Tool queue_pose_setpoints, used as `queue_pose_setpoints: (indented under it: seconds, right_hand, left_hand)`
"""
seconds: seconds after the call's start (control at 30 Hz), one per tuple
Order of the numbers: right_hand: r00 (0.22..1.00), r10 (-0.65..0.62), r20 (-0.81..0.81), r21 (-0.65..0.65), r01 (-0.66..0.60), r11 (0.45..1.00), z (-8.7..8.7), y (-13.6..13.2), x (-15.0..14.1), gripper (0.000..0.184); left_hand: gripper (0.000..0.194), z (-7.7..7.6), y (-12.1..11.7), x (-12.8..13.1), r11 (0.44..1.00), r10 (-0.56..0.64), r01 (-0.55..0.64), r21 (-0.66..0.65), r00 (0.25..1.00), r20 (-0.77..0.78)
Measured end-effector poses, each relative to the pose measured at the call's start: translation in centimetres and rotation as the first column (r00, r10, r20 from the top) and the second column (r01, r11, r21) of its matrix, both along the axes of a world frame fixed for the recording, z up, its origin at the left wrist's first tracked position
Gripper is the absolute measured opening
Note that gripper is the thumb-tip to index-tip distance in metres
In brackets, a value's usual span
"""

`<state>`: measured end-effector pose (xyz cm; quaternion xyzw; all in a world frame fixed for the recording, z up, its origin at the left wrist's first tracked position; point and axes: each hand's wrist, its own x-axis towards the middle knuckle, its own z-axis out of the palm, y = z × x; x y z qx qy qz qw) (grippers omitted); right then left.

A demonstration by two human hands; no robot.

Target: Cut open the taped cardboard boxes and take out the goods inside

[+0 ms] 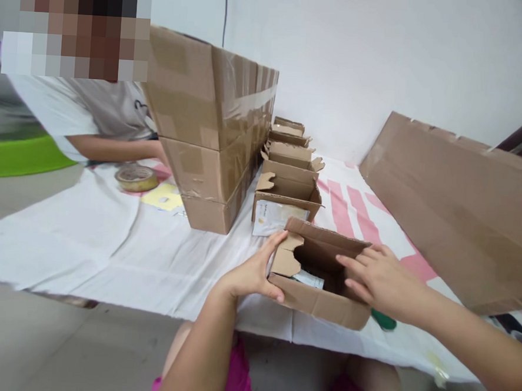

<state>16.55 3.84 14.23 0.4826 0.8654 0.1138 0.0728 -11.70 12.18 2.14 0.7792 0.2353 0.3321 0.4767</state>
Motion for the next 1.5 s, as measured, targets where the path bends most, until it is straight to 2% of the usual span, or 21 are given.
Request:
queue_pose_setpoints:
  seconds: [0.07,0.17,0.27,0.37,0.43,0.57,0.73,0.8,0.87,0.93,1.0,1.1,1.17,1.23,1.33,1.5]
  right_hand:
    - [0.995,-0.085,0.057,0.056,0.082,0.995,-0.2,0.2,1.4,0.049]
    - [0.981,-0.178,0.081,0.089,0.171,0.981,-1.3,0.5,3.2,0.072]
    - [0.981,-0.191,-0.024,-0.007,0.191,0.982,-2.7,0.5,4.0,0.087]
    - [0.958,-0.235,-0.162,-0.231,0.194,0.953,-3.4,0.8,3.9,0.085]
    - [0.928,-0.290,-0.234,-0.329,0.205,0.922,-3.5,1.1,3.7,0.082]
    - [0.880,-0.380,-0.283,-0.383,0.260,0.886,-3.8,1.8,3.3,0.078]
    - [0.888,-0.384,-0.254,-0.411,0.260,0.874,-4.1,2.1,3.5,0.078]
    - [0.901,-0.366,-0.232,-0.389,0.259,0.884,-4.0,2.1,3.5,0.078]
    - [0.924,-0.321,-0.207,-0.308,0.250,0.918,-3.8,1.9,3.3,0.076]
    - [0.955,-0.221,-0.196,-0.172,0.188,0.967,-3.4,1.7,2.5,0.068]
    - [0.977,-0.080,-0.196,-0.067,0.068,0.995,-3.0,1.7,1.3,0.054]
    - [0.974,0.125,-0.187,-0.113,-0.148,0.983,-2.7,2.0,-0.9,0.040]
    - [0.960,0.228,-0.162,-0.192,-0.257,0.947,-2.7,2.5,-2.2,0.041]
    - [0.947,0.288,-0.140,-0.245,-0.315,0.917,-2.5,3.3,-3.1,0.046]
    - [0.942,0.284,-0.178,-0.267,-0.324,0.908,-1.9,4.3,-4.0,0.056]
    - [0.926,0.263,-0.270,-0.220,-0.326,0.919,-1.5,5.1,-5.8,0.070]
  left_hand:
    - [0.133,0.2,-0.2,0.1,0.999,0.027,-0.027,0.044,1.000,-0.011]
    - [0.134,0.3,-0.3,0.3,0.995,0.052,-0.052,0.084,0.999,0.003]
    - [0.136,0.1,-0.3,0.4,0.991,0.048,-0.049,0.123,0.999,0.004]
    - [0.137,0.1,-0.3,0.3,0.989,0.034,-0.027,0.149,0.998,-0.043]
    - [0.138,0.2,-0.4,0.2,0.989,0.025,-0.012,0.146,0.996,-0.085]
    - [0.140,0.2,-0.5,0.1,0.993,0.044,-0.030,0.110,0.990,-0.132]
    - [0.138,0.0,-0.3,0.2,0.995,0.042,-0.033,0.093,0.994,-0.103]
    - [0.140,-0.2,-0.2,0.2,0.997,0.043,-0.037,0.072,0.996,-0.079]
    - [0.143,-0.3,-0.3,0.3,0.998,0.050,-0.047,0.043,0.997,-0.066]
    - [0.144,-0.3,-0.4,0.3,0.998,0.053,-0.052,0.023,0.997,-0.057]
    - [0.145,-0.3,-0.5,0.3,0.999,0.054,-0.054,0.009,0.997,-0.049]
    - [0.148,-0.3,-0.5,0.3,0.998,0.055,-0.055,0.003,0.998,-0.027]
    - [0.152,-0.3,-0.5,0.4,0.999,0.052,-0.052,0.005,0.999,-0.007]
    - [0.154,-0.3,-0.6,0.5,0.999,0.046,-0.047,0.003,0.999,0.008]
    - [0.154,-0.3,-0.7,0.7,0.999,0.039,-0.039,0.004,0.999,0.026]
    - [0.155,0.1,-0.8,-0.2,0.999,0.030,-0.030,0.017,0.999,0.020]
